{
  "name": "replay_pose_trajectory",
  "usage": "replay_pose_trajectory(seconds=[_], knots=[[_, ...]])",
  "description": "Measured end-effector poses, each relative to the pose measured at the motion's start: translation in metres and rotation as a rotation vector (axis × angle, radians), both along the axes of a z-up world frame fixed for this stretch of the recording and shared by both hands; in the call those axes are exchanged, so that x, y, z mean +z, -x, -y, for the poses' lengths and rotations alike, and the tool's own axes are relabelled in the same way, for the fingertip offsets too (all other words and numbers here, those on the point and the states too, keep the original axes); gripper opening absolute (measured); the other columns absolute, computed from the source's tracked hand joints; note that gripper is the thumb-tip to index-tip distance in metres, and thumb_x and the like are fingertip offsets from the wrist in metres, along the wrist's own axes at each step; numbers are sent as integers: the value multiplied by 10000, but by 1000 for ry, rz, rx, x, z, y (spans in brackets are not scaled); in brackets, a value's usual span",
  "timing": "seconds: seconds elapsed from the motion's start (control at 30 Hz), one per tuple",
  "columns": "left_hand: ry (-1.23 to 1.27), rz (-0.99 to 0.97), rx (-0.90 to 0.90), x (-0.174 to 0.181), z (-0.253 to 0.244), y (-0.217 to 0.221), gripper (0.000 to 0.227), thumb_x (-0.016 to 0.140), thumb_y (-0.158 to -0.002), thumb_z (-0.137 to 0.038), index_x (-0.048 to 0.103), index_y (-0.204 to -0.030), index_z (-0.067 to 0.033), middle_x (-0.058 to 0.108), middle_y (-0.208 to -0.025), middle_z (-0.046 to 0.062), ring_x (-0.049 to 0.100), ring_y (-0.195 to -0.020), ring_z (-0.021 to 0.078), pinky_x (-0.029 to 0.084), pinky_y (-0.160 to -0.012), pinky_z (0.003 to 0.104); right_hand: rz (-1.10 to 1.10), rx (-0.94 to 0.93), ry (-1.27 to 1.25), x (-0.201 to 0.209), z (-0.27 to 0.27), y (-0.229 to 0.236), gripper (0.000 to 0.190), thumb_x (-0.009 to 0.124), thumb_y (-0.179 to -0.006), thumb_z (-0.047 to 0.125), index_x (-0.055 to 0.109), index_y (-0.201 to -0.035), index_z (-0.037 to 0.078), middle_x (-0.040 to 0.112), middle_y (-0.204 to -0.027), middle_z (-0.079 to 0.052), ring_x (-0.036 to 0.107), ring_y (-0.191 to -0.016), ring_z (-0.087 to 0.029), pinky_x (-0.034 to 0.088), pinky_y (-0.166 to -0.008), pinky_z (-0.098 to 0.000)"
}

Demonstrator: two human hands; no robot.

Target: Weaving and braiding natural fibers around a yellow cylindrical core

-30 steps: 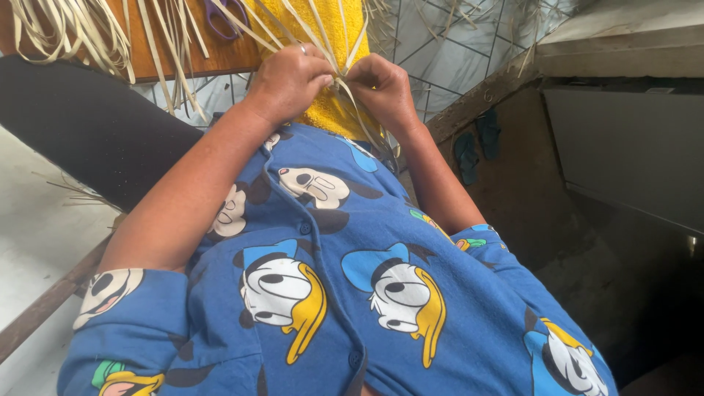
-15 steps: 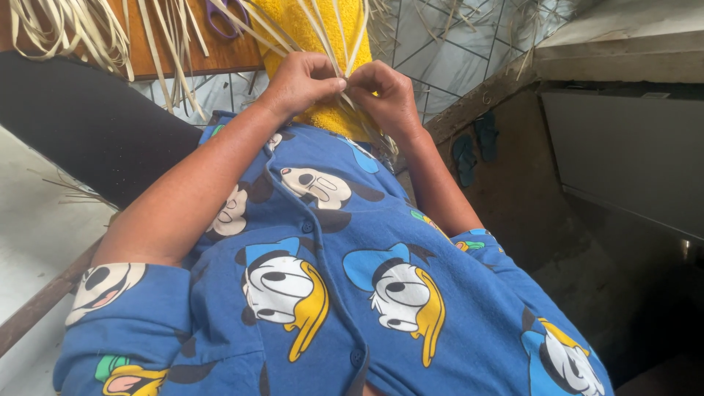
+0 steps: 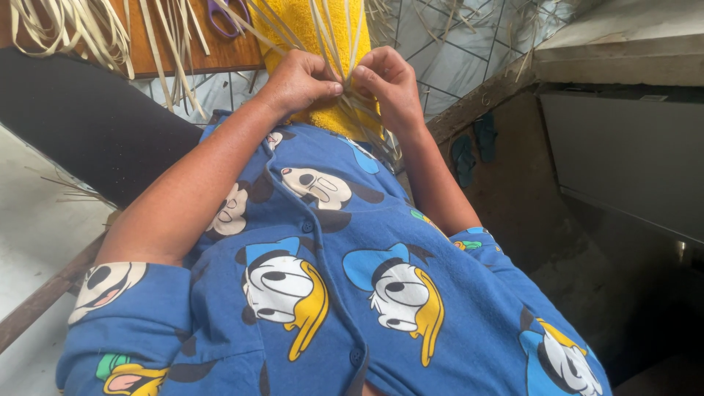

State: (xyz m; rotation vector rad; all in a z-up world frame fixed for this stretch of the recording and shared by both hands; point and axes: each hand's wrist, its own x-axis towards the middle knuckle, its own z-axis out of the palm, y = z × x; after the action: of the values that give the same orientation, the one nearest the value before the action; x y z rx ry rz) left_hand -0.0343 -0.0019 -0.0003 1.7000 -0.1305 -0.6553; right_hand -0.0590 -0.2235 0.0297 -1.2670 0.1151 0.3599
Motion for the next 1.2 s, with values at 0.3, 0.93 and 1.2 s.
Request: replay_pose_trajectory(seconds=[0.3, 0.93, 1.2], knots=[[-41, 12, -25, 12, 2, 0, 106, 816, -911, -116, 821, -1012, -82, 788, -822, 27, 713, -689, 58, 609, -633, 209, -25, 45, 86, 0, 0, 1, 267, 769, -989, 147, 636, -1172, 5, 676, -946, -60, 649, -780, -96, 557, -705, -214], [-148, -32, 2, 19, 6, -3, 132, 819, -822, -149, 838, -944, -102, 797, -799, 40, 735, -678, 73, 613, -624, 230, 262, 2, 350, 7, -7, 13, 157, 707, -989, -22, 606, -1096, 34, 727, -988, -89, 697, -877, -139, 602, -824, -262], [-212, -9, -15, 17, 9, -4, 195, 777, -800, -149, 836, -968, -70, 793, -772, 68, 747, -651, 99, 617, -594, 241, 378, 87, 503, 34, -6, 38, 125, 687, -965, -84, 650, -1030, 15, 741, -1103, -108, 678, -927, -161, 574, -846, -281]])
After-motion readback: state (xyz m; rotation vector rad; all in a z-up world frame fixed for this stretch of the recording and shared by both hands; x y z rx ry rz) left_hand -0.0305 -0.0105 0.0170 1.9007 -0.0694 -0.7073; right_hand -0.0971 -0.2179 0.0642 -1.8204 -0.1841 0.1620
